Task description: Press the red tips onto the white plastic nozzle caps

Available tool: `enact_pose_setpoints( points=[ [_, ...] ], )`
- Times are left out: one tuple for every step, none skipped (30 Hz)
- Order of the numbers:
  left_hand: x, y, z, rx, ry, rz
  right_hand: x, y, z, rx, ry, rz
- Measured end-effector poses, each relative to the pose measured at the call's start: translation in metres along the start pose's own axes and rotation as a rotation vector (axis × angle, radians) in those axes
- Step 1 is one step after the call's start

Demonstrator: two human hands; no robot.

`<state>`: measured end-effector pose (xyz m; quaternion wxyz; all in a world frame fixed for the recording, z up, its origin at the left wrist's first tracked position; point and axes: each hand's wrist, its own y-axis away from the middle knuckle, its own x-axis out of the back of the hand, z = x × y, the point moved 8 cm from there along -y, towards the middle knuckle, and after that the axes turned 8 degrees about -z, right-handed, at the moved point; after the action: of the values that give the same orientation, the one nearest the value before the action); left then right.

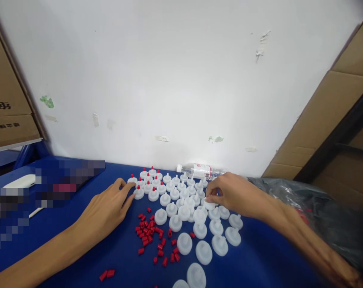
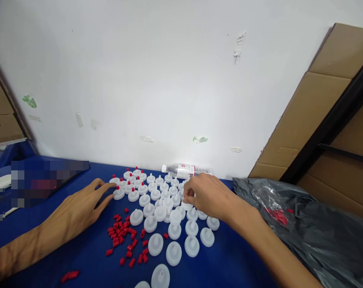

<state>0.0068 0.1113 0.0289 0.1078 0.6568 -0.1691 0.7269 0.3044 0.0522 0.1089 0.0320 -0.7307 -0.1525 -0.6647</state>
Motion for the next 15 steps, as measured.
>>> enact_pose_setpoints(
  points=[
    [0.0,0.0,-0.001,0.005,0.001,0.002,-0.001,-0.001,0.0,0.003,-0.004,-0.004],
    [0.0,0.0,-0.001,0.006,0.004,0.005,-0.003,-0.002,0.0,0.007,-0.009,-0.01],
    [0.0,0.0,-0.001,0.002,0.01,0.008,-0.005,-0.003,0.001,0.011,-0.013,-0.014],
    [0.0,0.0,0.0,-0.01,0.018,0.01,-0.007,-0.003,0.001,0.017,-0.018,-0.019],
    [-0.001,0.0,0.001,-0.027,0.027,0.01,-0.008,-0.004,0.001,0.022,-0.021,-0.02],
    [-0.002,0.0,0.002,-0.046,0.038,0.01,-0.009,-0.005,0.001,0.03,-0.022,-0.02],
    [-0.002,0.0,0.003,-0.064,0.049,0.01,-0.011,-0.005,0.0,0.038,-0.023,-0.018],
    [-0.003,0.0,0.005,-0.079,0.061,0.013,-0.011,-0.005,0.0,0.045,-0.023,-0.015],
    [-0.002,0.0,0.006,-0.09,0.072,0.02,-0.012,-0.005,0.0,0.051,-0.021,-0.011],
    [-0.001,0.0,0.006,-0.097,0.084,0.031,-0.012,-0.005,0.0,0.056,-0.02,-0.007],
    [0.0,0.0,0.006,-0.101,0.096,0.046,-0.012,-0.004,0.0,0.06,-0.019,-0.003],
    [0.002,0.0,0.006,-0.104,0.11,0.061,-0.011,-0.004,-0.001,0.065,-0.017,0.005],
    [0.005,0.0,0.006,-0.109,0.124,0.078,-0.009,-0.003,-0.001,0.069,-0.013,0.019],
    [0.008,0.001,0.006,-0.115,0.138,0.095,-0.006,-0.002,-0.002,0.073,-0.009,0.039],
    [0.011,0.001,0.006,-0.125,0.154,0.112,-0.002,-0.001,-0.003,0.077,-0.003,0.065]
  ],
)
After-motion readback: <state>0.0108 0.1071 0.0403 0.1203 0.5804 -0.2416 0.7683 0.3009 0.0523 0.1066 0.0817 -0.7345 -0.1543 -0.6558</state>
